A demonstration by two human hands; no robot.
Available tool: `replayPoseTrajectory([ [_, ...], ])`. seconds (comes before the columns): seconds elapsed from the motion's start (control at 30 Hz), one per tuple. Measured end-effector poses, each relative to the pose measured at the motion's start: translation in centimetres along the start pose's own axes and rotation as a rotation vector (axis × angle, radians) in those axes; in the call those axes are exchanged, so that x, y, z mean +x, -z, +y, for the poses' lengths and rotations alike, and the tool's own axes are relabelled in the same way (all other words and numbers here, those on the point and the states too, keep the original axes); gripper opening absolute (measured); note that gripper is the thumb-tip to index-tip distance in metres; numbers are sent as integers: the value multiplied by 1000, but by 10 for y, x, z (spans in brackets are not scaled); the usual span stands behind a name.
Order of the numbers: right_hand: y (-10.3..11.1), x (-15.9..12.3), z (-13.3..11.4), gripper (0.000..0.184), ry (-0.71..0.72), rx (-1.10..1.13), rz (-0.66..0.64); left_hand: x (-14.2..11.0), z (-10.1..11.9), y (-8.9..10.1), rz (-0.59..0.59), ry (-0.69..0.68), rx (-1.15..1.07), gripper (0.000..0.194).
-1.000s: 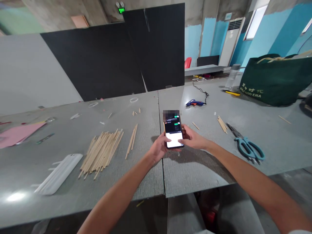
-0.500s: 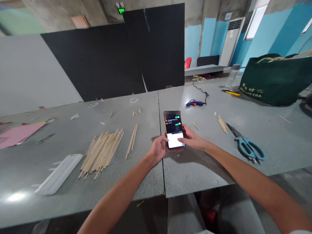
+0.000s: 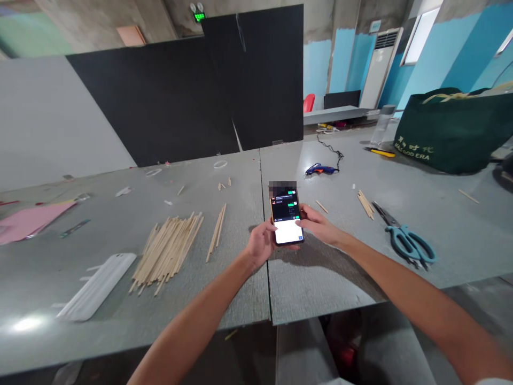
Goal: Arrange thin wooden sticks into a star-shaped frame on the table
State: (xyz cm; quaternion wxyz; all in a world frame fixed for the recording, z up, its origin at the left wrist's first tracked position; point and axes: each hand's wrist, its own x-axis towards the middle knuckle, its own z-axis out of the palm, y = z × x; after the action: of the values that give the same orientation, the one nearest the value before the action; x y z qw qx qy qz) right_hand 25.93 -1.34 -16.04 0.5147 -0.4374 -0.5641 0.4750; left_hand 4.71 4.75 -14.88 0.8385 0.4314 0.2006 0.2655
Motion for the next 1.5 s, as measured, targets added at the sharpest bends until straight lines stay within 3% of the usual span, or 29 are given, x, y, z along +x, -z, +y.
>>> replayPoseTrajectory([
  [0.4, 0, 0, 0, 24, -14, -43, 74, -1, -2, 2, 1, 5, 12, 77],
  [0.83, 0, 3, 2, 30, -1, 2, 57, -1, -1, 2, 0, 1, 0, 75],
  [0.93, -1, 2, 5, 40, 19, -35, 50, 1, -1, 1, 18, -1, -39, 71],
  [1.1, -3, -6, 0, 98, 39, -106, -112, 3, 0, -1, 94, 14, -76, 68],
  [1.17, -4, -9, -2, 109, 51, -126, -158, 3, 1, -2, 122, 15, -99, 67],
  [1.23, -4, -8, -2, 104, 62, -126, -151, 2, 2, -3, 109, 21, -127, 67],
  [1.4, -2, 0, 0, 47, 15, -52, 30, 1, 2, 0, 43, 34, -158, 71],
  [1.5, -2, 3, -2, 50, -26, -13, 55, 2, -2, 3, 47, 29, -108, 73],
])
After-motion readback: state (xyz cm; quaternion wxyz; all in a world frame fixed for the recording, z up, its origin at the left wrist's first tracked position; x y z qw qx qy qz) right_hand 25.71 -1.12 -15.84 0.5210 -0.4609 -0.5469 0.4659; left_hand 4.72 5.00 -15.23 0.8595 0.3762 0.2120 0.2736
